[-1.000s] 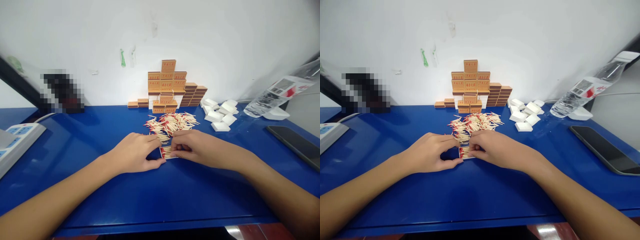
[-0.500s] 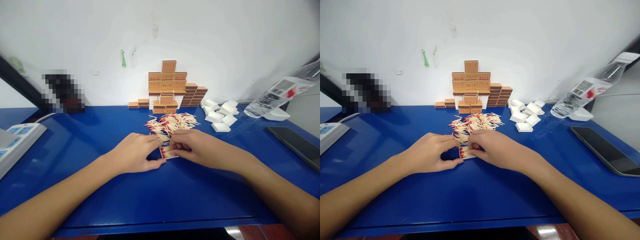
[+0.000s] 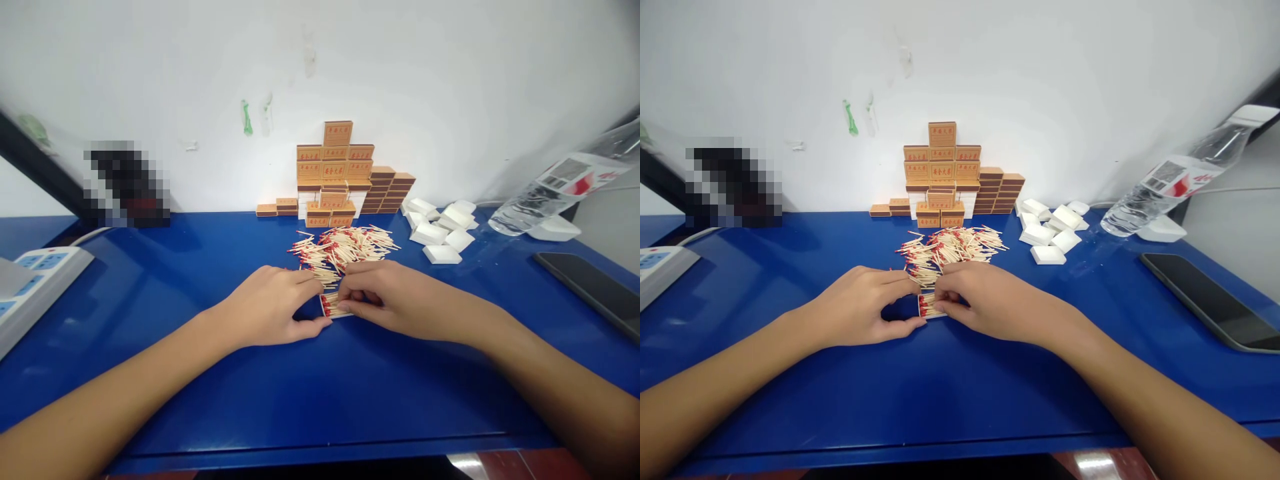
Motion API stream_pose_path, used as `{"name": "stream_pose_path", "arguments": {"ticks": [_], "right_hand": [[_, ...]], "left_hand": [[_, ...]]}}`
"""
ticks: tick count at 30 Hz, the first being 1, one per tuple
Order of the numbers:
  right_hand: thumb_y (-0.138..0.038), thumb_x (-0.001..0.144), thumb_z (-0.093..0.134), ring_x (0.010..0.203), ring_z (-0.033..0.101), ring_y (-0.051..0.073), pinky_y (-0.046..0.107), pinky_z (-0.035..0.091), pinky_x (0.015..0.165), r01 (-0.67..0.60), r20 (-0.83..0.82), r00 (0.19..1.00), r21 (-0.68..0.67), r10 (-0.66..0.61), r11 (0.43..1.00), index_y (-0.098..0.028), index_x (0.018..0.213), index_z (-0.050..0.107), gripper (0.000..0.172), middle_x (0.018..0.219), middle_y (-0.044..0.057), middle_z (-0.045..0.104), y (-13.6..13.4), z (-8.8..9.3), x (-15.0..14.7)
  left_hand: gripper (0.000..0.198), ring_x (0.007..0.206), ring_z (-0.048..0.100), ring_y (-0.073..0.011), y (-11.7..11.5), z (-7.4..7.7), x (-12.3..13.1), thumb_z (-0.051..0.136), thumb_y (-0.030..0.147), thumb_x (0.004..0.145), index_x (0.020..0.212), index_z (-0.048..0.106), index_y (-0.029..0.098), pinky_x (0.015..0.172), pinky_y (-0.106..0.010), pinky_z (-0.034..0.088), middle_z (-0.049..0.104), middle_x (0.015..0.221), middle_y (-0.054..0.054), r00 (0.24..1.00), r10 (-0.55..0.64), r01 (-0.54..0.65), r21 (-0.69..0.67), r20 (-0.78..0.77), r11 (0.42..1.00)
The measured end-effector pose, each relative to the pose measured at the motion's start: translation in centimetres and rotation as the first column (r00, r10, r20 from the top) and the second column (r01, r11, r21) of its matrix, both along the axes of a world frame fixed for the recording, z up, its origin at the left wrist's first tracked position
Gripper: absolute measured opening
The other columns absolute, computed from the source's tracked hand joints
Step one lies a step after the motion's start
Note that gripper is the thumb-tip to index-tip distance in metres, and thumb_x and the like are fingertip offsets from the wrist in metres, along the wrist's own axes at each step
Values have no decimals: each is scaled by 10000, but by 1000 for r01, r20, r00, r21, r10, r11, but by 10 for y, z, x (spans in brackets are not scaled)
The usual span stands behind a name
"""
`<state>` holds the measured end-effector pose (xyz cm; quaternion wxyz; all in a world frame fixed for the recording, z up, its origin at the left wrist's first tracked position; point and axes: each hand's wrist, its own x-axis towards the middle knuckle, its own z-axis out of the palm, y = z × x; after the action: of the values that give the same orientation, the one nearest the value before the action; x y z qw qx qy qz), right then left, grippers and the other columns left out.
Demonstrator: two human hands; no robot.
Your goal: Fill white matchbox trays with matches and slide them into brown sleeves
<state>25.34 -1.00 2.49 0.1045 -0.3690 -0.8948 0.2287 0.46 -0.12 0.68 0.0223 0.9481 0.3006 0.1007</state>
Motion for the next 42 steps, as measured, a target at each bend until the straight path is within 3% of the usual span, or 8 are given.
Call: {"name": "stream_pose_path", "arguments": {"ticks": [6,15,26,42], "right_hand": [[-265,1026,617,805,610,140,289,437,728,-5,-39,999,-42,4,999,-204,958,733,148,935,24,688,-1,-1,-2],[-235,1028,598,830,624,154,303,453,751,-28,-98,995,-66,22,997,-205,971,739,156,932,33,703,-1,1,-4],[-253,1045,565,814,599,163,308,435,756,-5,-36,999,5,5,1000,-189,947,739,209,902,45,672,-6,-2,-6],[-226,1034,569,801,578,150,300,425,742,-22,-66,998,-35,19,999,-189,870,636,181,904,32,667,-5,-5,-11]], "left_hand": [[302,742,697,-186,-2,2,1,624,466,986,974,703,175,612,-328,429,749,938,-9,1000,2,-1,27,-19,1000],[294,760,704,-194,-2,3,1,624,456,985,1009,704,174,618,-323,436,755,953,-15,1000,-4,4,11,-19,1000],[275,751,698,-187,-1,2,1,621,445,987,980,683,177,617,-322,430,749,939,-14,1000,-7,7,12,-9,1000],[261,773,712,-175,-1,3,0,629,437,985,994,674,180,617,-310,451,753,952,-11,1000,-21,21,14,1,1000]]}}
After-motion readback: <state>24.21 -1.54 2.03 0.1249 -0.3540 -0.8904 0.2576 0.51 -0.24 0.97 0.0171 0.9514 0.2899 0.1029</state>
